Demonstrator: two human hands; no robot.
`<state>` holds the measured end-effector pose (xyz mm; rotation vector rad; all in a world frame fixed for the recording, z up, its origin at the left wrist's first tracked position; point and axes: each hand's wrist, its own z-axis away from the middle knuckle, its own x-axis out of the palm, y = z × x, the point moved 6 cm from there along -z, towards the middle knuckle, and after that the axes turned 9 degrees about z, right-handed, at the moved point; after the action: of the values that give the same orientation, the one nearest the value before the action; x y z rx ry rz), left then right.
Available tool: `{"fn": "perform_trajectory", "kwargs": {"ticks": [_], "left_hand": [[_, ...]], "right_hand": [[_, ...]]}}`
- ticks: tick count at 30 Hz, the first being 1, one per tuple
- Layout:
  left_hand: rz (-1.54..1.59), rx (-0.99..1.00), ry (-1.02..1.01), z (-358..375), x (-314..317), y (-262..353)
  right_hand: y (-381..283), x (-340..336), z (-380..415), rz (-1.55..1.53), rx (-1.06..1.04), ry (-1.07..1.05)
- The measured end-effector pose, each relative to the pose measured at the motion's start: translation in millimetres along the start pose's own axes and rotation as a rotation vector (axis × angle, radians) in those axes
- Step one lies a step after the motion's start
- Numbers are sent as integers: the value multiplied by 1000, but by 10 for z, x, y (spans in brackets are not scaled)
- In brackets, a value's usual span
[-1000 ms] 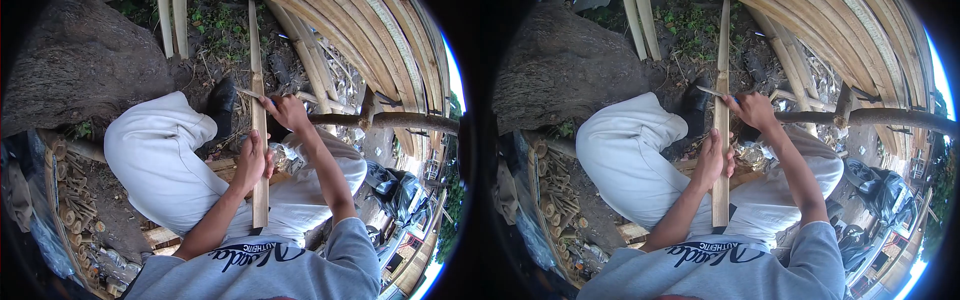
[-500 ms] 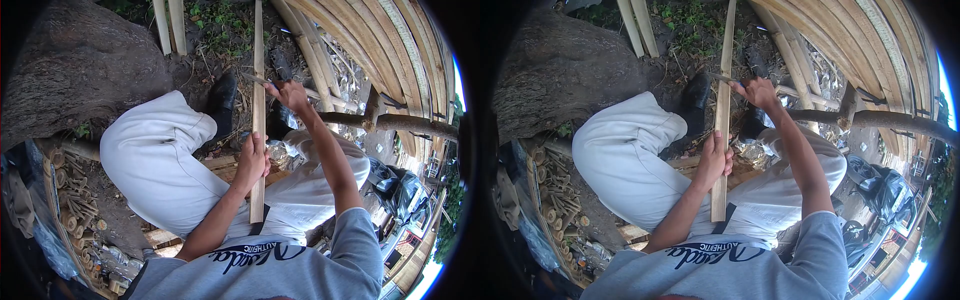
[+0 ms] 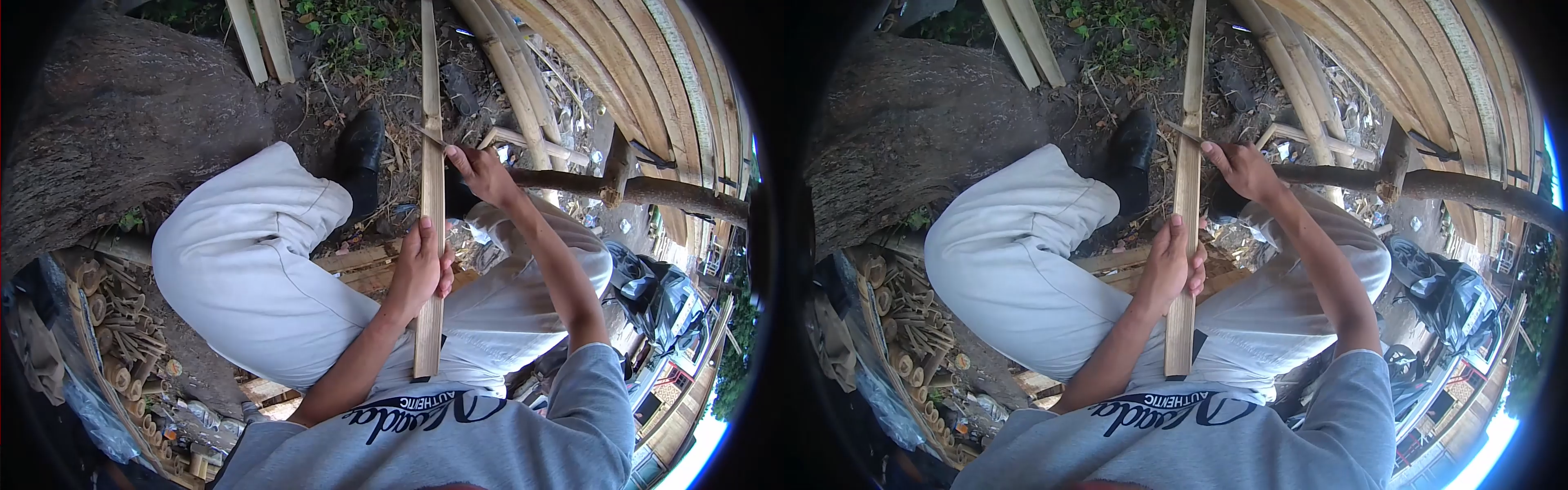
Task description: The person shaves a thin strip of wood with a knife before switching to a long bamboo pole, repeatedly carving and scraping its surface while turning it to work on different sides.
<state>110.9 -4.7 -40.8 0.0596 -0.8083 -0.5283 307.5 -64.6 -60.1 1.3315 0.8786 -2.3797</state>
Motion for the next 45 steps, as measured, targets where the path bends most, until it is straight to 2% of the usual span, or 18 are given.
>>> {"fn": "perform_trajectory", "kwargs": {"ticks": [2,6,10,13,16,18,20,24,27,30,31,34,35,38,40,42,43,45], "left_hand": [[-29,9,2,-21,-18,-48],[-55,20,4,-56,-21,-45],[43,-6,-6,-46,-23,-56],[110,-14,-41,-68,19,-113],[121,8,-75,-72,13,-97],[119,22,-71,-65,-5,-88],[118,23,-67,-66,6,-97],[94,55,-64,-47,-4,-83],[34,72,-37,-48,-1,-90],[49,59,-47,-55,-18,-80],[45,63,-46,-54,-30,-72],[37,67,-18,-46,-29,-72],[35,65,-25,-66,-14,-88],[-44,95,12,-95,-33,-115],[1,91,-17,-95,-31,-97],[0,88,-10,-110,-57,-121],[-4,85,-12,-125,-56,-139],[-17,94,-15,-127,-46,-167]], "right_hand": [[220,71,-53,254,-12,76],[274,-5,-191,239,-21,111],[43,14,110,210,-88,105],[124,-212,278,435,40,220],[11,-457,440,514,54,302],[-116,-491,559,541,36,334],[-228,-495,655,721,-81,424],[-217,-406,669,718,-54,358],[193,-295,454,680,126,320],[108,-382,478,645,53,438],[-9,-402,522,595,-40,486],[-138,-322,558,665,-75,406],[-29,-267,503,701,90,336],[137,-286,394,673,227,367],[-111,-324,497,617,201,424],[-257,-259,579,574,186,342],[-194,-201,580,600,287,295],[-101,-231,579,597,321,333]]}}
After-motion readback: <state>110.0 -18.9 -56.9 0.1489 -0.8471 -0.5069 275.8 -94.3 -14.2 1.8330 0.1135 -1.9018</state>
